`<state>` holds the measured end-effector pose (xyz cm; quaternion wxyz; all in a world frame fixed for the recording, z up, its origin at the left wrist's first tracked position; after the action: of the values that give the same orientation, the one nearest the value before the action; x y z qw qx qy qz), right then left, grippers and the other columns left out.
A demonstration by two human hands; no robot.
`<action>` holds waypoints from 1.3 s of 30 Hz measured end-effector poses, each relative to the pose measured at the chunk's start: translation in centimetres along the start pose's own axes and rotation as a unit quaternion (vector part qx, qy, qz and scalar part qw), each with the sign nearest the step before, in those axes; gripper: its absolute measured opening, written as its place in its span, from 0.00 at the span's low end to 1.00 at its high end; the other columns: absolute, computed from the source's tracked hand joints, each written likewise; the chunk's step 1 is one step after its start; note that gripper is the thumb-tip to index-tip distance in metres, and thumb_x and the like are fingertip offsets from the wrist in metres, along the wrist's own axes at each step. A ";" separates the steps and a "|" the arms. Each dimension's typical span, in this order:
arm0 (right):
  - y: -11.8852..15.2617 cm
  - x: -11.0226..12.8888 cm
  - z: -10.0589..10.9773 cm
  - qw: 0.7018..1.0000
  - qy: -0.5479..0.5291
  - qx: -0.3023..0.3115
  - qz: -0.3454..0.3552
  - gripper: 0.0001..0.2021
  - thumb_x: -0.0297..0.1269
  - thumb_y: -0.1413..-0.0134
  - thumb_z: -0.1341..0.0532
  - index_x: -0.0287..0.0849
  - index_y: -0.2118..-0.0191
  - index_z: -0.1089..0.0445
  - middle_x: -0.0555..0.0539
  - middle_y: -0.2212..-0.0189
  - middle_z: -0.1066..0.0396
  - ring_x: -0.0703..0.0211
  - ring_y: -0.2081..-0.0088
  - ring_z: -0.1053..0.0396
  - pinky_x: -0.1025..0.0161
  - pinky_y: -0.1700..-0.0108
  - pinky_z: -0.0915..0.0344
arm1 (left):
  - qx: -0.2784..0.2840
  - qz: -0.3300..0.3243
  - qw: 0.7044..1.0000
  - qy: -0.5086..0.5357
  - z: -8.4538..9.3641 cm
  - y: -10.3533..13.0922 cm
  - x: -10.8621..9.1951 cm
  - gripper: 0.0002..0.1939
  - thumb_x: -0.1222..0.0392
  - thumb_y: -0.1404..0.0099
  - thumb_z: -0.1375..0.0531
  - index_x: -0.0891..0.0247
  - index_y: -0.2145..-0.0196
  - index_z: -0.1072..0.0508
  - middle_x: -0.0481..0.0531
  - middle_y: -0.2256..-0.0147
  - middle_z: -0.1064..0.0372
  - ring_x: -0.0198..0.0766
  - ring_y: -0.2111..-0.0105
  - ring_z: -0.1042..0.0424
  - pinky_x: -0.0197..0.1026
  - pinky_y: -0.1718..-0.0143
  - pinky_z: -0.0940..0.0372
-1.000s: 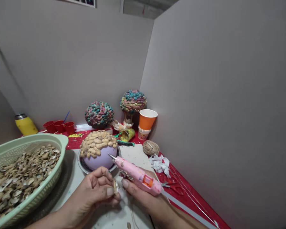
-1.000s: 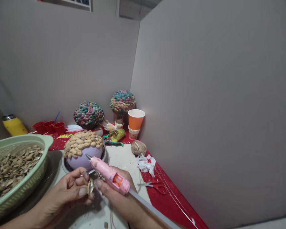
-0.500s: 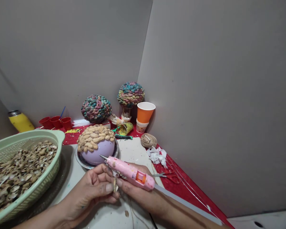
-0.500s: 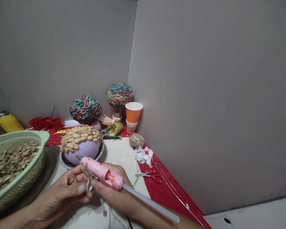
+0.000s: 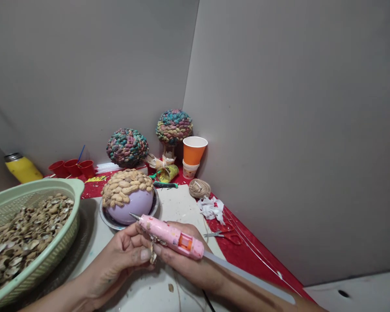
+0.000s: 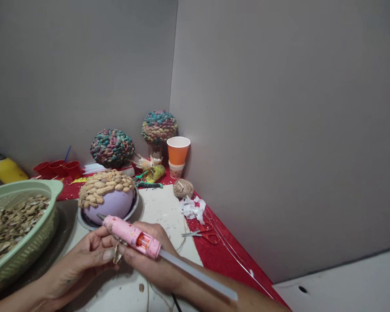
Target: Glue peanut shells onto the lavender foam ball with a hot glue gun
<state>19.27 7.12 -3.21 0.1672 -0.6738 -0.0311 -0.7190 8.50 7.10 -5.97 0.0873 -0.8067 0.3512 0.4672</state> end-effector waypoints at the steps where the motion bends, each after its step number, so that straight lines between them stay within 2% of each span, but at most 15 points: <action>1: 0.0 -0.1 0.0 1.000 0.004 -0.001 -0.001 0.11 0.44 0.45 0.35 0.39 0.66 0.27 0.50 0.72 0.30 0.62 0.72 0.36 0.66 0.70 0.36 | 0.000 0.000 1.000 -0.001 0.0 0.0 0.0 0.21 0.65 0.43 0.32 0.63 0.51 0.28 0.53 0.65 0.28 0.34 0.68 0.32 0.40 0.62 0.35; 5: 0.1 -0.1 0.3 1.000 -0.011 -0.010 -0.001 0.11 0.44 0.47 0.34 0.39 0.67 0.27 0.50 0.72 0.31 0.60 0.70 0.35 0.64 0.68 0.35 | -0.007 -0.011 1.000 -0.016 0.3 -0.2 0.0 0.18 0.64 0.43 0.32 0.62 0.54 0.28 0.51 0.66 0.29 0.35 0.67 0.31 0.39 0.62 0.35; 10: 0.0 0.5 1.3 0.997 -0.059 -0.041 -0.018 0.11 0.44 0.47 0.35 0.42 0.68 0.30 0.54 0.77 0.38 0.63 0.74 0.41 0.65 0.70 0.40 | -0.046 -0.094 0.988 -0.109 2.0 -0.6 -0.8 0.14 0.63 0.45 0.30 0.61 0.68 0.33 0.45 0.71 0.30 0.32 0.71 0.33 0.35 0.66 0.38; 13: -0.3 0.0 1.7 0.996 -0.049 -0.048 -0.049 0.16 0.49 0.48 0.35 0.42 0.75 0.35 0.56 0.81 0.43 0.65 0.78 0.46 0.66 0.74 0.44 | -0.065 -0.116 0.977 -0.169 2.5 -0.8 -1.4 0.15 0.60 0.44 0.30 0.62 0.71 0.35 0.45 0.72 0.30 0.31 0.72 0.34 0.35 0.68 0.38; 15: -0.4 -0.7 2.1 0.996 -0.030 -0.058 -0.065 0.20 0.53 0.49 0.36 0.43 0.78 0.38 0.56 0.82 0.43 0.65 0.79 0.46 0.65 0.75 0.46 | -0.076 -0.121 0.972 -0.188 2.6 -0.8 -1.8 0.16 0.59 0.44 0.31 0.63 0.73 0.36 0.45 0.72 0.30 0.30 0.73 0.34 0.34 0.69 0.39; 19: -0.3 -2.2 3.3 0.992 -0.007 -0.089 -0.093 0.24 0.60 0.49 0.38 0.42 0.76 0.36 0.53 0.80 0.39 0.64 0.78 0.43 0.66 0.75 0.46 | -0.095 -0.124 0.973 -0.169 2.9 -0.8 -2.2 0.17 0.61 0.46 0.30 0.62 0.73 0.37 0.45 0.72 0.29 0.31 0.73 0.34 0.33 0.69 0.39; 23: 0.0 -1.8 4.7 0.990 0.007 -0.113 -0.086 0.26 0.62 0.47 0.40 0.40 0.73 0.31 0.48 0.75 0.32 0.61 0.73 0.37 0.64 0.71 0.40 | -0.108 -0.124 0.981 -0.101 3.2 -0.8 -2.6 0.17 0.63 0.46 0.30 0.62 0.72 0.37 0.46 0.71 0.29 0.31 0.72 0.35 0.34 0.68 0.38; 25: 0.0 -1.0 5.0 0.993 -0.003 -0.099 -0.064 0.26 0.64 0.47 0.40 0.40 0.70 0.30 0.47 0.73 0.32 0.60 0.72 0.37 0.65 0.73 0.40 | -0.102 -0.119 0.985 -0.071 2.9 -0.7 -2.8 0.16 0.63 0.46 0.30 0.62 0.71 0.37 0.46 0.70 0.30 0.31 0.72 0.35 0.34 0.67 0.38; 29: 0.3 0.0 4.7 0.999 -0.022 -0.029 -0.038 0.28 0.64 0.46 0.42 0.42 0.55 0.28 0.48 0.72 0.34 0.63 0.75 0.42 0.69 0.79 0.45 | -0.093 -0.117 0.987 -0.053 2.0 -0.2 -3.8 0.14 0.64 0.45 0.31 0.63 0.71 0.35 0.47 0.70 0.31 0.31 0.71 0.35 0.34 0.66 0.38; 31: 0.4 0.7 4.3 0.999 -0.022 0.011 -0.033 0.28 0.63 0.45 0.43 0.44 0.51 0.28 0.48 0.72 0.35 0.64 0.76 0.44 0.69 0.80 0.47 | -0.092 -0.123 0.986 -0.058 1.8 0.2 -4.4 0.14 0.63 0.45 0.31 0.63 0.71 0.35 0.47 0.70 0.32 0.31 0.71 0.36 0.34 0.66 0.39; 33: 0.5 2.3 3.9 0.999 0.002 0.050 0.009 0.28 0.64 0.44 0.44 0.45 0.53 0.26 0.49 0.73 0.36 0.63 0.76 0.44 0.68 0.79 0.46 | -0.092 -0.132 0.985 -0.063 1.7 0.5 -4.9 0.13 0.63 0.44 0.31 0.63 0.70 0.34 0.47 0.70 0.32 0.31 0.71 0.37 0.34 0.66 0.39; 36: 0.7 5.4 3.2 0.986 0.090 0.080 0.113 0.28 0.65 0.42 0.48 0.45 0.60 0.26 0.49 0.74 0.37 0.60 0.74 0.42 0.63 0.73 0.43 | -0.092 -0.149 0.982 -0.067 1.8 0.8 -5.5 0.13 0.63 0.44 0.31 0.63 0.69 0.34 0.47 0.69 0.31 0.31 0.70 0.36 0.35 0.66 0.40; 39: 1.1 6.9 2.4 0.962 0.180 0.101 0.181 0.27 0.63 0.39 0.52 0.44 0.72 0.34 0.52 0.77 0.43 0.61 0.76 0.44 0.62 0.73 0.48 | -0.096 -0.165 0.979 -0.073 2.0 1.0 -6.0 0.14 0.63 0.44 0.31 0.62 0.69 0.35 0.47 0.69 0.31 0.32 0.70 0.36 0.35 0.66 0.40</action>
<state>21.60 5.37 3.56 0.3647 -0.5074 0.0494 -0.7792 4.56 10.22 -1.94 0.1106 -0.8216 0.1598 0.5358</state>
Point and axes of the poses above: each hand's wrist, its own y-axis away from the middle knuckle, its own z-axis out of the back of the hand, x = y × z, the point moved 8 cm from there along -y, towards the middle knuckle
